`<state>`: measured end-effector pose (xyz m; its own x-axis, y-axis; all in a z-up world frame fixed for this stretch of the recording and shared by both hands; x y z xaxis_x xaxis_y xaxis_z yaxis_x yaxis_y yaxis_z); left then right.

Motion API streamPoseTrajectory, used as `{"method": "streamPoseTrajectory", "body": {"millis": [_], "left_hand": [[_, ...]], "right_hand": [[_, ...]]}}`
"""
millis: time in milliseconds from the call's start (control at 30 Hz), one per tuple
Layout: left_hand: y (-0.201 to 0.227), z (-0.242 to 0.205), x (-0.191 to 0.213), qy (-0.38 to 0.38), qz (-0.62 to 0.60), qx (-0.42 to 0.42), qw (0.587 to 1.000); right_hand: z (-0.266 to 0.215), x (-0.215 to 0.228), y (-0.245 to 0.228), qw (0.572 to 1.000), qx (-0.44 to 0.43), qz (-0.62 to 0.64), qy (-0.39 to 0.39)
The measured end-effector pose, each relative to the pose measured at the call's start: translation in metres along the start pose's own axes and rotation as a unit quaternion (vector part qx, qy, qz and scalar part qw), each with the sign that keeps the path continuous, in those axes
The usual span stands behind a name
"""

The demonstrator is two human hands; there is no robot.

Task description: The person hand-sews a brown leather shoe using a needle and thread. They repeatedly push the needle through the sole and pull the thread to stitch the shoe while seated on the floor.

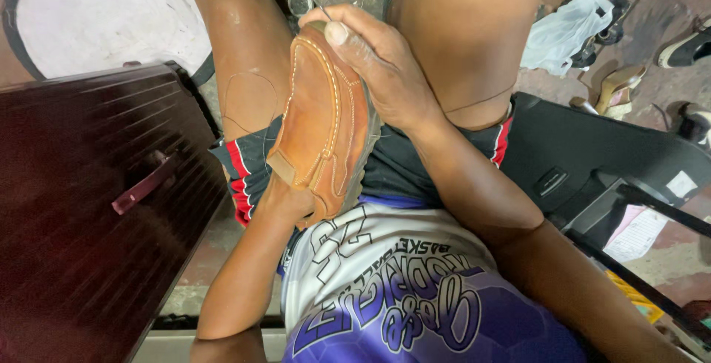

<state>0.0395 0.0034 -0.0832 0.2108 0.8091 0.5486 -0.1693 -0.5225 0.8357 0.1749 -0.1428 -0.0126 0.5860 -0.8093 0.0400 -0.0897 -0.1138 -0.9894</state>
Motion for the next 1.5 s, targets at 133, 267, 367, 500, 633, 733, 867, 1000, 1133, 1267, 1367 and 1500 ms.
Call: {"method": "streamPoseTrajectory", "body": {"millis": [133,267,367,500,633,733,867,1000,1133,1267,1367,1500], "left_hand": [[0.011,-0.014,0.011,0.017,0.021,0.013,1.000],[0.016,-0.019,0.015,0.031,0.032,0.032,0.998],[0.014,-0.014,0.011,0.015,0.023,0.025,0.999],[0.009,-0.010,0.018,-0.014,0.011,0.008,1.000],[0.010,-0.041,0.040,-0.074,0.007,0.022,0.997],[0.005,-0.080,0.055,-0.145,0.026,0.059,0.987],[-0.010,-0.096,0.063,-0.247,0.057,0.111,0.961],[-0.003,-0.073,0.100,-0.272,-0.003,0.138,0.952],[0.038,-0.067,0.170,0.017,-0.222,0.141,0.965],[0.057,-0.075,0.180,0.211,-0.172,0.163,0.948],[0.056,-0.059,0.165,0.225,-0.174,0.153,0.946],[0.049,-0.041,0.142,0.183,-0.234,0.221,0.929]], "right_hand": [[-0.003,-0.002,-0.006,1.000,0.002,-0.019,-0.009],[-0.004,-0.007,-0.007,0.999,0.000,-0.053,-0.004],[-0.006,-0.007,-0.001,0.994,0.002,-0.113,-0.013],[-0.004,-0.005,0.003,0.990,0.009,-0.141,-0.009],[-0.005,-0.017,0.017,0.996,-0.083,-0.044,-0.005],[-0.015,-0.038,0.041,0.985,-0.164,0.054,-0.014],[-0.015,-0.055,0.080,0.964,-0.213,0.158,-0.031],[-0.013,-0.057,0.110,0.965,-0.208,0.156,-0.042],[-0.002,-0.027,0.126,0.902,-0.295,0.315,0.023],[-0.025,-0.013,0.135,0.788,-0.290,0.539,-0.062],[0.004,-0.001,0.132,0.763,-0.248,0.578,-0.147],[-0.005,-0.004,0.127,0.742,-0.241,0.605,-0.159]]}}
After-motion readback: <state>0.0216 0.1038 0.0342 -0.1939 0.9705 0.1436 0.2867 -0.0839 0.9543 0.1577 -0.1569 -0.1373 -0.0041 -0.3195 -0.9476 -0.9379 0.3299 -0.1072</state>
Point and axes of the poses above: each hand's wrist, its own z-axis towards the middle knuckle, its own x-axis out of the back of the hand, y = z × x, the point moved 1 cm from there along z, towards the middle knuckle, and after that the axes turned 6 degrees about -z, right-handed, at the moved point
